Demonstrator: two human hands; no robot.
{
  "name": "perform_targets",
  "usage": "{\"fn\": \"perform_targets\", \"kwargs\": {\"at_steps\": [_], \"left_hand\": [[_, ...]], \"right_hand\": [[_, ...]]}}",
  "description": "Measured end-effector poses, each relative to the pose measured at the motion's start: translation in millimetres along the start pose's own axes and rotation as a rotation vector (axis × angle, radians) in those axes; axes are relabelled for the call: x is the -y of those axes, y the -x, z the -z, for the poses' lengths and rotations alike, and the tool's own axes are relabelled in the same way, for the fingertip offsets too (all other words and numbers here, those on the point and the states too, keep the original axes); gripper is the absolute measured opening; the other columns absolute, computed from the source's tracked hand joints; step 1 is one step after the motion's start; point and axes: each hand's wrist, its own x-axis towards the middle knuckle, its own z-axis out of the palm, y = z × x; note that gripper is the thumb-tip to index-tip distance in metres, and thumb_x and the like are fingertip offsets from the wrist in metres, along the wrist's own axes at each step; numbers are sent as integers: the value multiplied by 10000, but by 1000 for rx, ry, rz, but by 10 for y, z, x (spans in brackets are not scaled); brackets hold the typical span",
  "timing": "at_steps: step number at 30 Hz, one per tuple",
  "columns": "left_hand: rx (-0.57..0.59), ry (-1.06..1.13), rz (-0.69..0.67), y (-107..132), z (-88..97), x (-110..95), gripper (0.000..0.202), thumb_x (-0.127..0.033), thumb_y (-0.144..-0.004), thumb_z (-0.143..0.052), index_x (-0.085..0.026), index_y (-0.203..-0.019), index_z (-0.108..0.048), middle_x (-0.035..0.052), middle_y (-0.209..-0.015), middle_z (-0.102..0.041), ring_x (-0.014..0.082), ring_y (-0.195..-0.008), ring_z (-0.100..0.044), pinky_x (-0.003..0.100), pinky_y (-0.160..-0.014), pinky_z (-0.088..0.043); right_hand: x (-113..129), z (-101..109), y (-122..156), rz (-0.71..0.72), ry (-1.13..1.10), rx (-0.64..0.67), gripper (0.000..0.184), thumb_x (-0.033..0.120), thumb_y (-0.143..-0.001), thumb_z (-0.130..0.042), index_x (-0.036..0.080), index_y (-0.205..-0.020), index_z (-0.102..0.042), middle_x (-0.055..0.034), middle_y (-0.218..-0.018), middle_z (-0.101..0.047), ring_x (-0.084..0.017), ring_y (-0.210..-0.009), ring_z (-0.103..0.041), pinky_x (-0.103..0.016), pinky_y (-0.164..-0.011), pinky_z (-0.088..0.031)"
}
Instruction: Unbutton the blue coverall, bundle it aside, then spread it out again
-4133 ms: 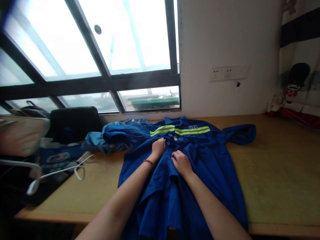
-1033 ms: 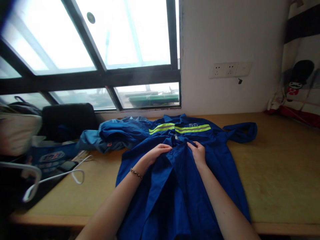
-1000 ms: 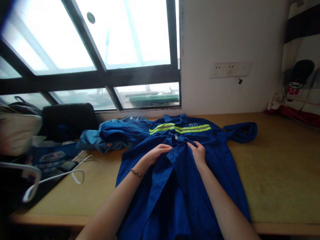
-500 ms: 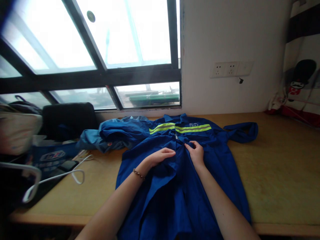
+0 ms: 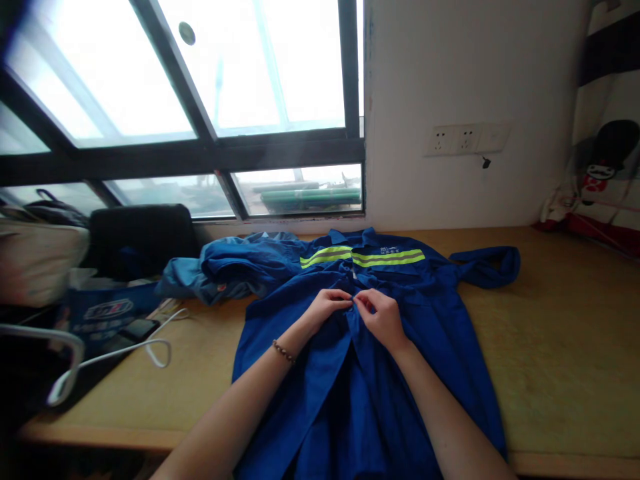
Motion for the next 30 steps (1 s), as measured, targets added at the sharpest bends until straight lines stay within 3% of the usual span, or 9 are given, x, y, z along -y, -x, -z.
{"fn": "perform_targets", "kwargs": {"at_steps": [3, 6, 13, 19, 26, 30], "left_hand": [[-49, -35, -23, -16, 21, 24, 261, -267, -547, -717, -114, -755, -676, 44, -731, -651, 145, -686, -569, 250, -675, -432], [-31, -34, -35, -20, 4, 34, 251, -269, -552, -710, -114, -745, -670, 46, -738, -656, 146, -693, -576, 247, -677, -438], [0, -39, 39, -34, -5, 50, 258, -257, -570, -693, -108, -775, -649, 39, -646, -645, 119, -578, -557, 213, -548, -403], [-52, -43, 75, -20, 43, 36, 198, -209, -551, -681, -109, -722, -671, 41, -679, -649, 132, -637, -564, 242, -631, -427], [-24, 117, 231, -1, 70, 0, 172, -158, -536, -654, -105, -699, -672, 34, -590, -628, 120, -532, -544, 242, -560, -419], [-19, 133, 238, 4, 71, 1, 174, -155, -519, -670, -98, -684, -672, 36, -578, -624, 116, -519, -541, 236, -545, -416]], "right_hand": [[-31, -50, 11, 78, 46, 205, 120, 279, -783, -520, 215, -756, -618, -3, -689, -587, -132, -633, -529, -243, -605, -402], [-62, -52, 2, 115, 136, 285, 72, 279, -746, -573, 222, -723, -612, -1, -685, -572, -143, -679, -528, -246, -623, -397], [-92, -58, 5, 64, 188, 274, 88, 286, -716, -610, 210, -712, -565, 10, -684, -552, -138, -665, -517, -236, -599, -389], [-102, -91, 19, 89, 83, 247, 133, 252, -804, -493, 210, -746, -605, -12, -742, -589, -141, -705, -548, -246, -644, -412], [-69, -130, 41, 138, 93, 181, 109, 253, -774, -547, 236, -843, -629, -24, -868, -577, -156, -805, -544, -270, -709, -427], [-51, -184, 64, 159, 127, 173, 143, 240, -810, -492, 231, -818, -635, -28, -835, -572, -156, -790, -533, -275, -702, -423]]}}
